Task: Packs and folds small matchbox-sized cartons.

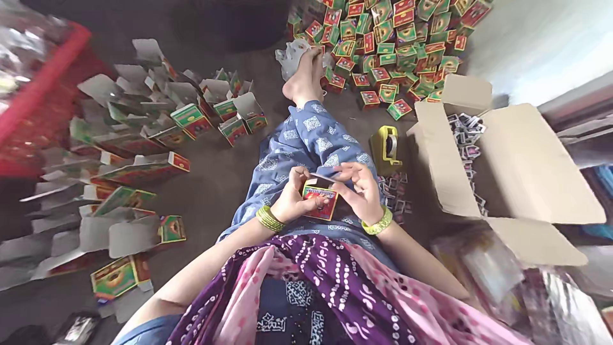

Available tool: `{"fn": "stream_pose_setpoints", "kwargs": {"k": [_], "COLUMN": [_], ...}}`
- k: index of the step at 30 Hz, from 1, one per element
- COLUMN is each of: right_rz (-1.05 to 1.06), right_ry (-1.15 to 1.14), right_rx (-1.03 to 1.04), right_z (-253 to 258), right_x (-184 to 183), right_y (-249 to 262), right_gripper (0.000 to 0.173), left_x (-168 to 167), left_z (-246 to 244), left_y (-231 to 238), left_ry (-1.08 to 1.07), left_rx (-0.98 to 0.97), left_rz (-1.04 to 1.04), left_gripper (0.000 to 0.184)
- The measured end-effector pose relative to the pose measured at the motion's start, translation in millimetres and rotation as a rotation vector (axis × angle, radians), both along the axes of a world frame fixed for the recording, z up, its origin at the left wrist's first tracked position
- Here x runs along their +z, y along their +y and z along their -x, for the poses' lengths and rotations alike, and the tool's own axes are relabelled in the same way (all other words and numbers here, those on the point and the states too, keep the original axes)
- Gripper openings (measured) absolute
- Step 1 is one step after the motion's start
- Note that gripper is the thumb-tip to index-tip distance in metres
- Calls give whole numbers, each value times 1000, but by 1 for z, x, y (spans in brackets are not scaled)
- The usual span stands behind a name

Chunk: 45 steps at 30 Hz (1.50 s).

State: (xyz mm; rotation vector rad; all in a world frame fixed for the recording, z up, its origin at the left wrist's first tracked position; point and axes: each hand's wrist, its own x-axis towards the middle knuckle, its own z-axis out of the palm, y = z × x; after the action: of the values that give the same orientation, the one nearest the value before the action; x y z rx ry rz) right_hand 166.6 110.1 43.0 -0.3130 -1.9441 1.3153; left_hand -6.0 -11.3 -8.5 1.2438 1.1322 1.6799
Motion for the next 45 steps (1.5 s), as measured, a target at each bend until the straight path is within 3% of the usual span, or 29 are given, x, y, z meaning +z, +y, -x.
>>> {"fn": "stream_pose_setpoints", "kwargs": {"k": [4,10,17,28,34,37,40,42,45], "right_rz": [-29,-292,-281,-566,-482,-491,-337,-203,-30], "right_ry": [-136,-256,-253,-429,-255,-297,-307,-323,-450], "right_rx": [70,113,170,294,16,36,83,-96,-580], "right_z": [0,-1,-1,-8,-17,-24,-31,-39,-57], "right_x": [3,16,22,31,2,-1,3,1,-14], "right_y": [0,0,3,1,-13,-17,2,27,84], "right_gripper": [18,21,15,33,24,27,36,33,25], "left_x": [-1,-2,-4,-5,-2,-3,-5,-5,-5], "left_z": [0,1,2,1,2,0,0,2,3], "left_y": [1,-1,-1,-2,0,-2,2,3,1], "left_ry": [45,163,205,194,61,54,153,114,-48], "left_rx": [-15,-38,-77,-72,-19,-28,-33,-27,-24], "left_rz": [-11,23,-25,-15,30,40,13,46,82], "left_gripper": [81,90,95,86,70,65,52,46,35]}}
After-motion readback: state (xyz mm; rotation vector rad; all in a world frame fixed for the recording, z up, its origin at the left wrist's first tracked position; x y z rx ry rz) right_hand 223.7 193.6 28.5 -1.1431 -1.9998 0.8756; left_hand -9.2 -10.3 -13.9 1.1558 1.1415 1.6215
